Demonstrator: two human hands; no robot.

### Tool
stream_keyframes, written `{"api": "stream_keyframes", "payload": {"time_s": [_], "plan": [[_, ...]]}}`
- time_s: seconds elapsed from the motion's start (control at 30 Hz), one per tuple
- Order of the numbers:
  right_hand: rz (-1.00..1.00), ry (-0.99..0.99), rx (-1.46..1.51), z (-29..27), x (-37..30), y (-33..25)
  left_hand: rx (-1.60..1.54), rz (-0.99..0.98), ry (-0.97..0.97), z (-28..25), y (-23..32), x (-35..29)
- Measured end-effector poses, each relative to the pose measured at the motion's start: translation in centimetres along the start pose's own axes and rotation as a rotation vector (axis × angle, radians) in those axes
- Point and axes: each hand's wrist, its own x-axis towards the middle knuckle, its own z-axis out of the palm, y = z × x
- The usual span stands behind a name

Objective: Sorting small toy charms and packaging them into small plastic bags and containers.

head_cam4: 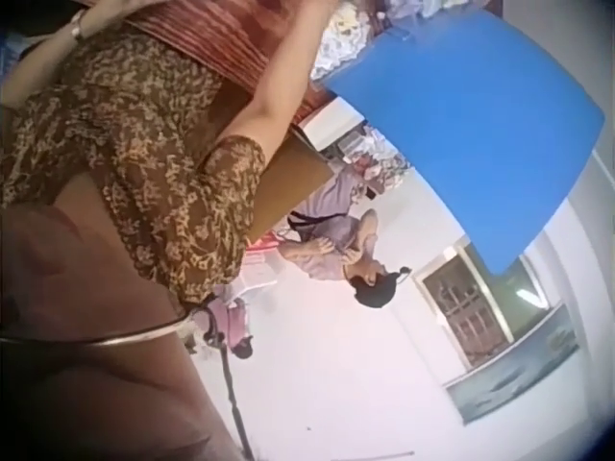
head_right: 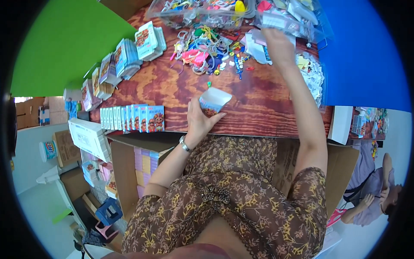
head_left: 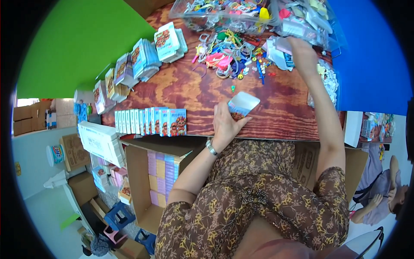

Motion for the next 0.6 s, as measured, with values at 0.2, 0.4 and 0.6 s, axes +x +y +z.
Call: {"api": "stream_keyframes", "payload": {"time_s": [0.2,0.4,0.6], "plan": [[0.165,-0.104,0.890,-11.4,-4.4,-9.2,-0.030,-0.019,-0.010,0.4,0.3,0.4],[-0.042,-0.115,0.806,-9.5,-6.7,-11.1,-0.055,0.012,0.005,-0.2,0.9,0.1],[0.126,-0.309,0.932,-8.7,-7.8,-14.3,0.041,0.156,0.112,0.2,1.0,-0.9]]}}
